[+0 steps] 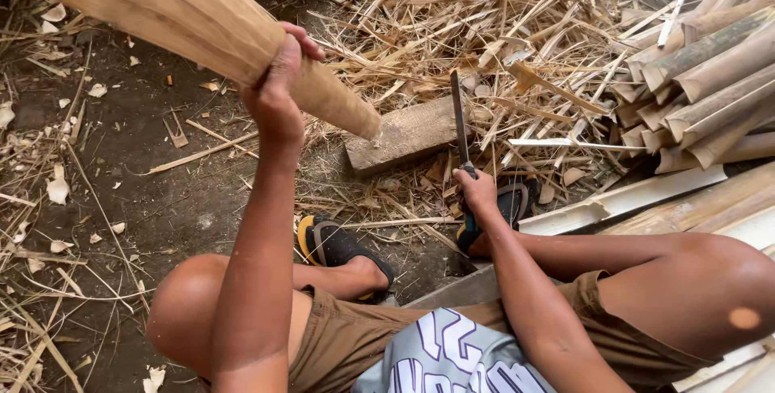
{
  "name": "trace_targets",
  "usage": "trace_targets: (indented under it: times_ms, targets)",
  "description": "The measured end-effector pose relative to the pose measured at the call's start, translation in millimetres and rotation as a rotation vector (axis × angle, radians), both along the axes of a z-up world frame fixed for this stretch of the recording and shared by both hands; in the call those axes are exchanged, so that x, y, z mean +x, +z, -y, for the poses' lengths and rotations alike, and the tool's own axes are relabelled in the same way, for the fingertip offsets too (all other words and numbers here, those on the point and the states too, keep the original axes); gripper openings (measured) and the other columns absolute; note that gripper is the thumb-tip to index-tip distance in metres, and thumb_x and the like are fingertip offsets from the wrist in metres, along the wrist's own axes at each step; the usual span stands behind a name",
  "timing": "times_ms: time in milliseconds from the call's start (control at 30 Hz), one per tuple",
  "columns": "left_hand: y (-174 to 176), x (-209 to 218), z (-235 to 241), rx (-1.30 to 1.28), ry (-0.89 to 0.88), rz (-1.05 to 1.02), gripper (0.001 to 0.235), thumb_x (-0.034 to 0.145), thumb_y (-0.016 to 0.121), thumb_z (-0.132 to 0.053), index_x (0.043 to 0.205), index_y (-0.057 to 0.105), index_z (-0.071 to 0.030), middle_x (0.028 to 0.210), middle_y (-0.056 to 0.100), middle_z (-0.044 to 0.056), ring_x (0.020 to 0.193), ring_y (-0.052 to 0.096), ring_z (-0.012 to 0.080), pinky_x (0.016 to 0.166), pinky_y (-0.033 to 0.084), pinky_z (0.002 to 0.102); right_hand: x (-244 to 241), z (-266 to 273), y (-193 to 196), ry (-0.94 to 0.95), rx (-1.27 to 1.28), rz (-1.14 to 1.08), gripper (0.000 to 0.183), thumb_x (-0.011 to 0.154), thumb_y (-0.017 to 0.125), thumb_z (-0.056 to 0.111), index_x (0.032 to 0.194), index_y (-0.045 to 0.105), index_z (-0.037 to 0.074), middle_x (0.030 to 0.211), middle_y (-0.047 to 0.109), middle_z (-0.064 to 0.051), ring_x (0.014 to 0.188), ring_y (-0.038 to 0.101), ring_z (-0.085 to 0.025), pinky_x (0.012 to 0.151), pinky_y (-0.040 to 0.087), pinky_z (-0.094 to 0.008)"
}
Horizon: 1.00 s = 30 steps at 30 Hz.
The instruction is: The person sits on the ground and uses a knife to shave and shape a piece of wood. They repeatedly scrape the surface to remove thin layers, rotating the wood to work on different sides. Finished pieces are stacked nearby.
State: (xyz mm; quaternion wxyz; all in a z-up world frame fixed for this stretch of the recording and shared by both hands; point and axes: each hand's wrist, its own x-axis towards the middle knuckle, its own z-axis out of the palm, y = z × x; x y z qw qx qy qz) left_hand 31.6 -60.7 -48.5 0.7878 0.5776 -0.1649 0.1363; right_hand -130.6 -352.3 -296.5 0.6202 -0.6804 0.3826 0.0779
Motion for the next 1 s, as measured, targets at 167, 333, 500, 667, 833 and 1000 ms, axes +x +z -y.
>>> trace_targets:
  times_ms: [167,333,500,667,833,1000]
  targets:
    - [-15,17,5,-0.093,0.086,0.054,0.012,0.102,0.065,-0.017,0.104,0.062,-0.006,0.089,0.065,0.008,0.083,0.067,0.0183,0.08,0.061,0.035,11,-19,-7,0.088,-0.31,0.016,0.033,0.09,0.071,0.033,0.076,0.067,0.004,0.063,0.064,-0.005,0.053,0.06,-0.015,0.051,0.047,-0.031]
    - [-26,11,3,-0.129,0.1,0.073,0.013,0.102,0.065,-0.017,0.106,0.061,-0.005,0.092,0.065,0.007,0.084,0.066,0.0169,0.081,0.06,0.033,8,-44,0,0.039,-0.156,0.027,0.036,0.089,0.069,0.034,0.081,0.06,0.0,0.064,0.06,-0.009,0.049,0.059,-0.021,0.049,0.049,-0.04]
    - [-23,6,7,-0.101,0.085,0.065,0.014,0.102,0.066,-0.018,0.108,0.06,-0.006,0.093,0.066,0.006,0.083,0.067,0.0162,0.078,0.062,0.033,10,-46,11,0.078,-0.264,-0.044,0.038,0.089,0.068,0.038,0.081,0.062,0.001,0.065,0.064,-0.011,0.052,0.063,-0.021,0.053,0.051,-0.039]
    - [-24,6,10,-0.089,0.05,0.08,0.014,0.103,0.066,-0.018,0.109,0.062,-0.006,0.095,0.067,0.006,0.085,0.067,0.0155,0.08,0.061,0.032,7,-44,-4,0.18,-0.427,-0.087,0.045,0.089,0.067,0.045,0.086,0.065,0.001,0.071,0.069,-0.012,0.061,0.068,-0.022,0.063,0.054,-0.04]
    - [-28,7,8,-0.079,0.048,0.078,0.012,0.103,0.066,-0.018,0.106,0.064,-0.006,0.091,0.067,0.006,0.082,0.066,0.0158,0.076,0.061,0.032,6,-40,-17,0.202,-0.417,-0.075,0.049,0.089,0.071,0.046,0.104,0.058,0.001,0.081,0.068,-0.012,0.065,0.067,-0.021,0.063,0.055,-0.04]
    - [-30,17,17,-0.089,0.075,0.088,0.016,0.1,0.065,-0.021,0.106,0.063,-0.006,0.089,0.067,0.006,0.078,0.067,0.0157,0.07,0.061,0.03,5,-29,-8,0.195,-0.09,-0.032,0.036,0.091,0.069,0.035,0.098,0.052,0.004,0.076,0.059,-0.006,0.06,0.059,-0.019,0.053,0.053,-0.036]
